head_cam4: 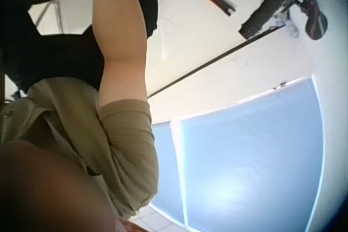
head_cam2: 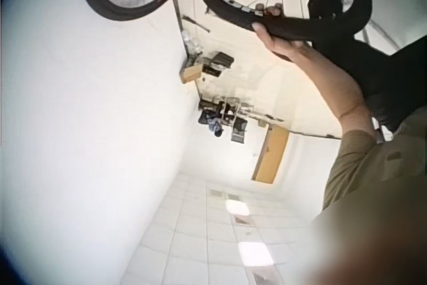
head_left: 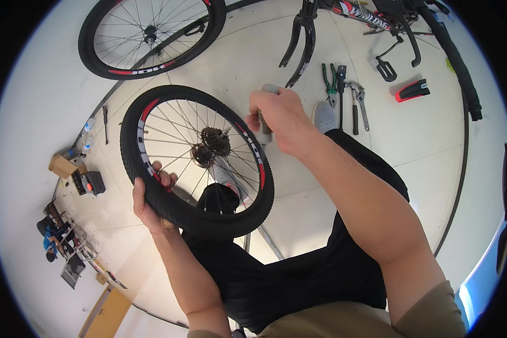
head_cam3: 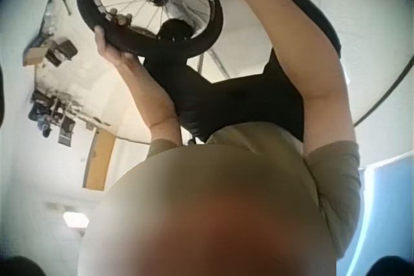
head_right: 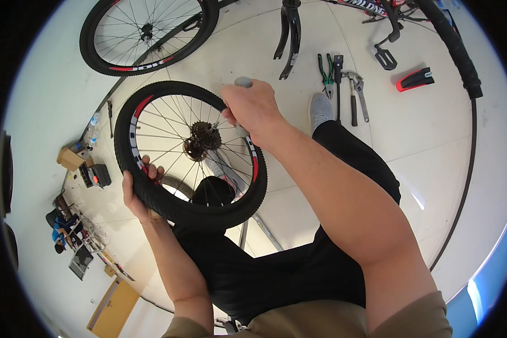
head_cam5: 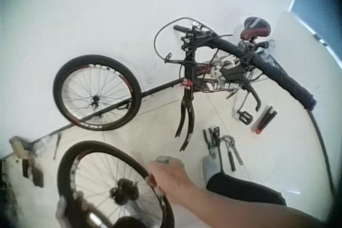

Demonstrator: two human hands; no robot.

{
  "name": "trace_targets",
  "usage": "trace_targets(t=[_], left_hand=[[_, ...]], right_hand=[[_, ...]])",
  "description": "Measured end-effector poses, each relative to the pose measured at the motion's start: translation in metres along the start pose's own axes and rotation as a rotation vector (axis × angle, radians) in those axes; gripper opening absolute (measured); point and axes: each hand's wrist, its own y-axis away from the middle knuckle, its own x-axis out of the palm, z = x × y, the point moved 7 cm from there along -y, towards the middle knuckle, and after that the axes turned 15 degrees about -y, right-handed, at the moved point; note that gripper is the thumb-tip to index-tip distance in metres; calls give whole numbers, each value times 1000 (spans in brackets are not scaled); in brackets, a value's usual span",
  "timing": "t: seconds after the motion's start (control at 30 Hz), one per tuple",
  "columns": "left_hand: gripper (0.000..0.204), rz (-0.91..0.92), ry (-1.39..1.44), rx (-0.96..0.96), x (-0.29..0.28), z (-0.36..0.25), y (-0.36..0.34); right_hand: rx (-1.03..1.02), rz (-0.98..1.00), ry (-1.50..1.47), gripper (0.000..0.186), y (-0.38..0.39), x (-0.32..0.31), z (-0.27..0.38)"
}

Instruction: The person removes the tire from a bicycle wheel using tire levers, then uses a spoke wrench to adjust the spokes on both wheels. The person works on the rear wheel first, then the front wheel, tightening and loosening spokes to true the wheels.

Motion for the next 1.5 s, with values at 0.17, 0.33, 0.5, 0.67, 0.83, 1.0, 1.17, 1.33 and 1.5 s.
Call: trace_targets(t=[0.17,0.33,0.5,0.67,0.83,1.0,1.17,1.33,1.5], left_hand=[[51,15,-133,41,60,13,-10],[88,39,-191,-43,119,31,-1],[89,200,-406,219,134,35,11],[63,-391,-166,-369,36,83,-18],[65,-406,-83,-687,23,142,-7],[51,-241,-155,-798,30,188,-5],[37,-221,-81,-800,31,204,-10],[30,-237,-205,-788,26,203,-7],[30,-206,-298,-797,21,203,-6]], right_hand=[[-5,1,129,14,-1,-2,-9],[11,124,54,28,11,18,-4],[6,340,21,44,21,42,3],[-5,226,106,39,17,26,24],[-6,266,131,42,11,31,28],[-24,288,116,43,11,39,27],[23,322,130,45,13,42,19],[9,346,131,45,12,45,15],[38,361,132,43,22,52,14]])
